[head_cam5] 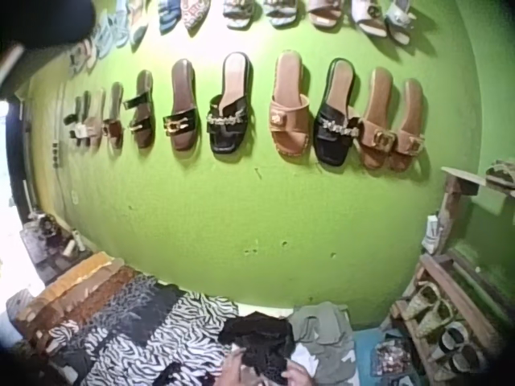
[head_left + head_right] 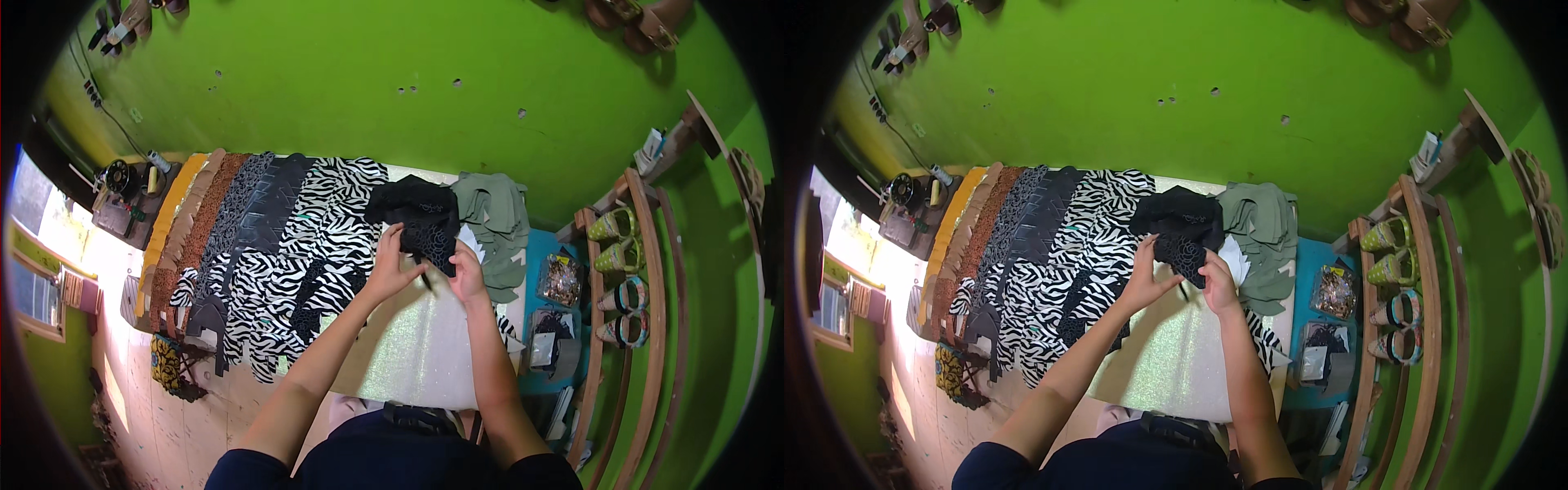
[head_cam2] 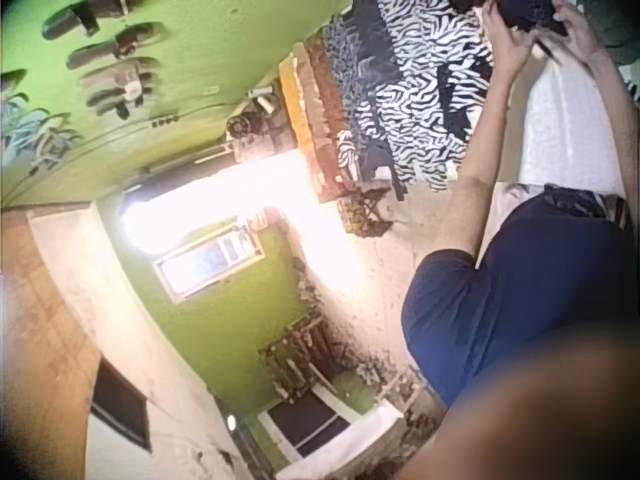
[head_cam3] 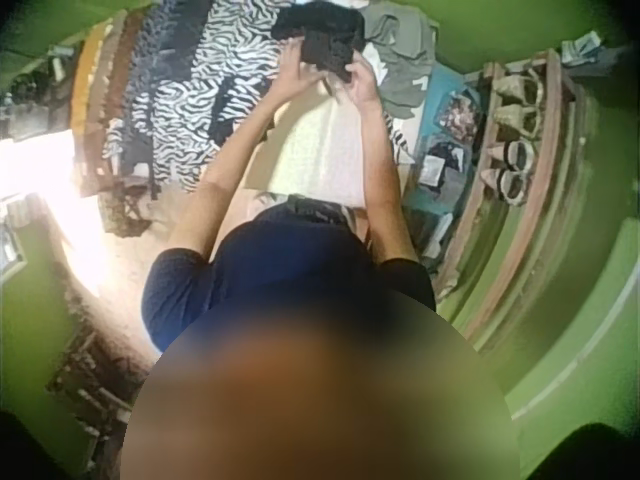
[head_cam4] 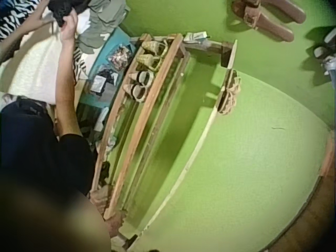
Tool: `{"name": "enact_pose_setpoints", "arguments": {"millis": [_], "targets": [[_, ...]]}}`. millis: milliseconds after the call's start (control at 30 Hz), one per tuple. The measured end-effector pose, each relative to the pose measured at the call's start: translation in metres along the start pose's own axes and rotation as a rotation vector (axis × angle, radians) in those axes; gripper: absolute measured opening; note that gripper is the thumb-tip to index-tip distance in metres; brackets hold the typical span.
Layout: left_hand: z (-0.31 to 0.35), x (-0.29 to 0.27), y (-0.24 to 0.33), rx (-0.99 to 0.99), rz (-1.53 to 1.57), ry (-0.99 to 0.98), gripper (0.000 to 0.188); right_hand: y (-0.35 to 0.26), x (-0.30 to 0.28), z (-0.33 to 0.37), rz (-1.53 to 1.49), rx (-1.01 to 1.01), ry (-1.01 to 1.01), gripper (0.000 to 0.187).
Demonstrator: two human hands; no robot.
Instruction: Sorting and organizing various cut material pieces (fabric and leather) on a work table.
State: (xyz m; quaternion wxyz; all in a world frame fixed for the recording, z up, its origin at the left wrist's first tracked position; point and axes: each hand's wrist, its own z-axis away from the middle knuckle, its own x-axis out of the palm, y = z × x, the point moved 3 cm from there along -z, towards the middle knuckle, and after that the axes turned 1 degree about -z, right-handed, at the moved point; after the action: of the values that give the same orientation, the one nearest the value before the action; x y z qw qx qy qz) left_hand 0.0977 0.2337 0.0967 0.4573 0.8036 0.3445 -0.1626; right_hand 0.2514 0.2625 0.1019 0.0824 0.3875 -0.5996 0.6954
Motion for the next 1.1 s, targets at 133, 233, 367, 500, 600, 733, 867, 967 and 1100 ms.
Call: {"name": "enact_pose_setpoints", "arguments": {"millis": [133,233,367,500,600,733,867,967,1100], "targets": [[0.019,0.002,-0.010,-0.463,0.580,-0.418,0.053,0.007,-0.007,0.020,0.082,-0.046,0.098,0.035],[0.028,-0.013,-0.002,-0.094,0.330,-0.240,0.026,0.021,-0.028,0.036,0.415,-0.035,0.271,0.017],[0.042,-0.036,0.013,-0.073,0.457,-0.432,0.017,0.039,-0.044,0.067,0.752,0.068,0.245,0.013],[0.069,-0.049,0.023,-0.149,0.350,-0.519,0.019,0.060,-0.031,0.101,1.006,0.020,0.465,0.026],[0.093,-0.061,0.026,0.083,0.246,-0.585,0.019,0.057,0.019,0.123,1.176,-0.212,0.331,0.041],[0.122,-0.060,0.036,0.232,0.220,-0.729,0.017,0.057,0.056,0.152,1.382,-0.426,0.078,0.042],[0.141,-0.056,0.046,0.289,0.341,-0.783,0.014,0.072,0.038,0.174,0.946,0.063,0.019,0.032],[0.149,-0.057,0.038,0.133,0.366,-0.842,0.011,0.072,0.030,0.185,1.169,0.295,-0.007,0.018],[0.153,-0.049,0.025,-0.100,0.393,-0.830,0.019,0.065,0.014,0.191,1.245,0.311,0.014,0.023]]}}
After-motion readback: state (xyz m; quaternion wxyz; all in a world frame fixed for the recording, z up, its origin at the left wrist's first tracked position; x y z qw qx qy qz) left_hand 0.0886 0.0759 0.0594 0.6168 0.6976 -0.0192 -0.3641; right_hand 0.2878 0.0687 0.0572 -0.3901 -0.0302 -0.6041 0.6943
